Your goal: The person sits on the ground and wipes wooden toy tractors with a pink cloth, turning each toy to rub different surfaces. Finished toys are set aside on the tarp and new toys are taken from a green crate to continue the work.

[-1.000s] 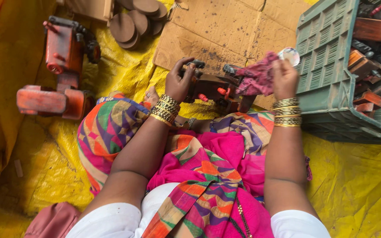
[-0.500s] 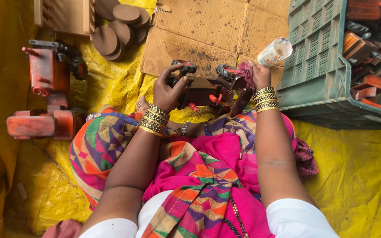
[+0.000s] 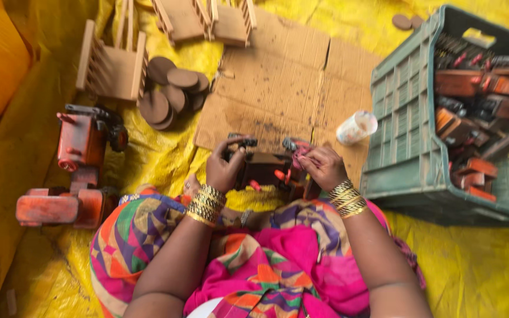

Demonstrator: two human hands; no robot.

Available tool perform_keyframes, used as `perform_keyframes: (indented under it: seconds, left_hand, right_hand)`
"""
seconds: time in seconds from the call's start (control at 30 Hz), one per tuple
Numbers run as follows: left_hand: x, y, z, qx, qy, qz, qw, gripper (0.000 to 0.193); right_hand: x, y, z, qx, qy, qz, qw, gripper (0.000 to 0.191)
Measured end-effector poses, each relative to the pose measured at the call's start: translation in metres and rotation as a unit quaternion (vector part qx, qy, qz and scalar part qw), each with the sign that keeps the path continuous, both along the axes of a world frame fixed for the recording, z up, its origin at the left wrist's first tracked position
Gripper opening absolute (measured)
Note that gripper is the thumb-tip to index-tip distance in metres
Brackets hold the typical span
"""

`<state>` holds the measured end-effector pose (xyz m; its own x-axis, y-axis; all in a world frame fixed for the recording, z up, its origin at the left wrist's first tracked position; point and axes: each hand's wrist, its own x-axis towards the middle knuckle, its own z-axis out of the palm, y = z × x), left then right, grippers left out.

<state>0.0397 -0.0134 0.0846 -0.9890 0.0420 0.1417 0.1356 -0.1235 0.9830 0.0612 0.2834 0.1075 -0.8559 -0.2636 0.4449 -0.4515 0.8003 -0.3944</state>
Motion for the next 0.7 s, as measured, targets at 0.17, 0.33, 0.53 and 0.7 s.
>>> perform_keyframes:
  seconds: [0.17, 0.33, 0.53, 0.7]
  left_hand:
    - [-0.003, 0.006, 0.0, -0.007, -0.023, 0.008, 1.0, 0.031]
    - [-0.007, 0.006, -0.005, -0.011, -0.04, 0.034, 0.999, 0.032]
    - [-0.006, 0.005, -0.014, -0.022, -0.041, 0.068, 0.997, 0.032]
    - [-0.003, 0.003, -0.04, -0.029, -0.037, 0.074, 0.996, 0.031]
  right_hand:
    - [-0.019, 0.032, -0.017, -0.122, -0.138, -0.062, 0.981, 0.036]
    - [-0.029, 0.064, -0.067, -0.138, -0.212, -0.226, 0.941, 0.055]
    - [-0.035, 0.081, -0.102, -0.291, -0.146, -0.205, 0.923, 0.053]
    - [-0.032, 0.087, -0.096, -0.135, -0.182, -0.342, 0.912, 0.066]
